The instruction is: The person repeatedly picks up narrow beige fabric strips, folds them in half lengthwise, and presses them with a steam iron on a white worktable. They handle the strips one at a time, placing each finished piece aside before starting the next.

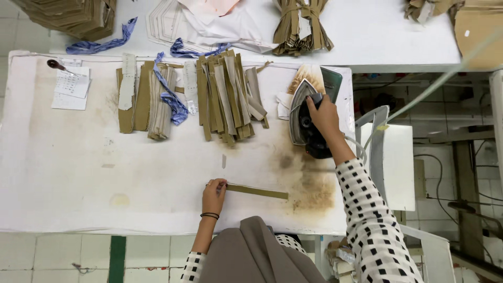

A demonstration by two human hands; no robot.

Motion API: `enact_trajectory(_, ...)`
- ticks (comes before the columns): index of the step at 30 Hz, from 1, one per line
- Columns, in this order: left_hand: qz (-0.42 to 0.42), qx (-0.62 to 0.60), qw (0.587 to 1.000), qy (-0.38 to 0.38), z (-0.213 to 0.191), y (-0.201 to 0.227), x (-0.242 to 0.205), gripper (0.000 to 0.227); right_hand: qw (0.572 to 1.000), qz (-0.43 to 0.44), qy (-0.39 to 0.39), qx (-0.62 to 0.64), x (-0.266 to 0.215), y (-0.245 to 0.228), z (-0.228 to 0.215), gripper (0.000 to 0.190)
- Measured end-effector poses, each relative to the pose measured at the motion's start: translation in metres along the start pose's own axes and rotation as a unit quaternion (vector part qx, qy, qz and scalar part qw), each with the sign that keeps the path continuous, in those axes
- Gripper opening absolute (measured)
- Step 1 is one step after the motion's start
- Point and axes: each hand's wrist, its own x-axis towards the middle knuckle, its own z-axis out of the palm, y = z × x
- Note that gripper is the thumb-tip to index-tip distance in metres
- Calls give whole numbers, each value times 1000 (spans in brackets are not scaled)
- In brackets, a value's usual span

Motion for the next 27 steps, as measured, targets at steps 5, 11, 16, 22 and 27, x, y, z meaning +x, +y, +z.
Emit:
enact_trajectory(5,5,18,1000,-20,1,-6,2,6,993,11,-36,-113,30,-7,20,59)
enact_trajectory(11,78,21,996,-40,-17,10,0,8,941,-311,-23,-127,-115,-82,29,43)
enact_trajectory(16,181,18,983,-18,-36,39,-13,10,889,-311,-319,105,-200,-92,84,31)
enact_trajectory(22,257,-85,959,82,-58,89,-48,16,916,-231,-215,246,-229,-97,77,9)
enact_trajectory(27,268,-222,925,155,-69,122,-83,12,885,-153,-109,426,-263,-110,48,8)
